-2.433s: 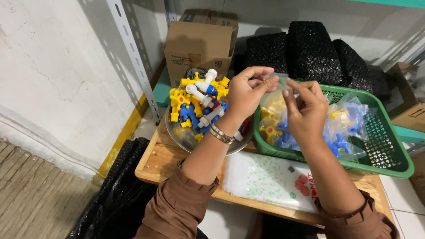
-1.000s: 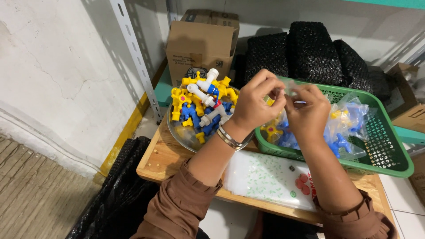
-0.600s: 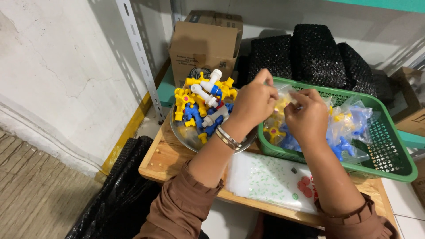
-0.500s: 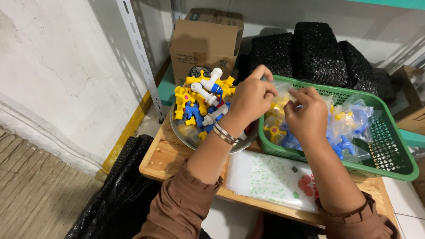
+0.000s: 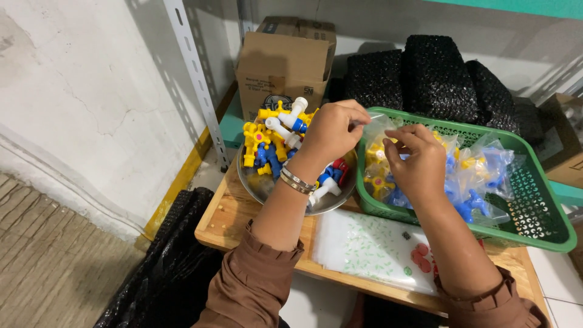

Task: The person places small blue and yellow plastic parts into clear plastic bags and seals them. The sealed bags are placed into a green basket on a wooden table. The person repeats this process for several parts.

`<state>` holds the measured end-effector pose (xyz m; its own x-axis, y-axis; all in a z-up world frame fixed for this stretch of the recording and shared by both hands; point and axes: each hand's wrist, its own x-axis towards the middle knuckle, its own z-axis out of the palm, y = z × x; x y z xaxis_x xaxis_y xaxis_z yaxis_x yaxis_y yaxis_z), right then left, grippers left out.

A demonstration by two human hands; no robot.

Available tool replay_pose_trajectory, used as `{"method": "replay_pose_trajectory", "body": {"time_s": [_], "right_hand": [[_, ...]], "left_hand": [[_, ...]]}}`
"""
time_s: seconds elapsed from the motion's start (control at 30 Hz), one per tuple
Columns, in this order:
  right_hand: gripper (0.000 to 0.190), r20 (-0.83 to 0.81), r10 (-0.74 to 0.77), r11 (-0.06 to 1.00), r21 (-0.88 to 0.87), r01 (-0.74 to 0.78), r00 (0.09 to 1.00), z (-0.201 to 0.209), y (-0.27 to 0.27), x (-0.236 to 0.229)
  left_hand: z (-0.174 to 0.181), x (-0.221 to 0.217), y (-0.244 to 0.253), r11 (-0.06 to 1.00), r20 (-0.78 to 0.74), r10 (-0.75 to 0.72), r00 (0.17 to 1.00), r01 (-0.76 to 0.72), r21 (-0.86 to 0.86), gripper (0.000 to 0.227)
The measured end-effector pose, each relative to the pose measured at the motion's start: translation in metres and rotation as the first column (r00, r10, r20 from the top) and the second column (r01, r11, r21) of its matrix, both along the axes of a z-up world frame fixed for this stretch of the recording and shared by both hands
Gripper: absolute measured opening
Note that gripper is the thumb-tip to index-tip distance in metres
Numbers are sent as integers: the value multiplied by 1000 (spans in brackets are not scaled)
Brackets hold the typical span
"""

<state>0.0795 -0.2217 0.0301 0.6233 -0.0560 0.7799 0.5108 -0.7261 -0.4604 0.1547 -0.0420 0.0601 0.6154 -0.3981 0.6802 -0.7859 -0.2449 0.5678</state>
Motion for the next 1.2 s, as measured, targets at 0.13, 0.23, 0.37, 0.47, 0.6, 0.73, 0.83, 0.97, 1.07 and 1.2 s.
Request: {"method": "replay_pose_trajectory", "body": {"time_s": [0.13,0.23,0.37,0.47,0.6,0.73,0.83,0.97,1.07,1.2], "right_hand": [[18,1,-2,1000,-5,2,1000,-8,-6,5],[16,-22,-27,999,-44,26,999,-10,-7,7],[19,-70,26,999,-30,-28,997,-9,-2,3],[19,-71,50,998,-37,-53,996,-7,2,2],[20,-40,47,997,-54,-49,998,-6,2,3],[17,83,-56,975,-212,72,995,14,23,-13],[16,208,-46,945,-308,110,977,18,42,-21],[10,153,54,914,-405,13,987,12,69,-22],[9,65,119,896,-436,-79,991,8,86,-19],[13,-194,29,880,-460,-117,981,5,104,-9]], "left_hand": [[-1,-10,12,997,-44,-66,997,65,-35,15],[0,-22,20,996,-105,-81,991,78,-38,15],[-3,-25,21,999,-145,-49,988,46,-22,15],[-2,-25,23,997,-180,-61,982,53,-49,15],[-11,-15,20,991,-193,-94,977,74,-108,15],[-4,-25,36,991,-142,-91,986,75,-114,13],[-8,-28,57,990,-40,-19,999,13,-138,14],[-18,-33,93,975,-58,110,992,-119,-187,17],[-22,-46,117,953,-50,174,984,-180,-244,17],[-42,-43,136,856,-50,269,962,-262,-446,20]]}}
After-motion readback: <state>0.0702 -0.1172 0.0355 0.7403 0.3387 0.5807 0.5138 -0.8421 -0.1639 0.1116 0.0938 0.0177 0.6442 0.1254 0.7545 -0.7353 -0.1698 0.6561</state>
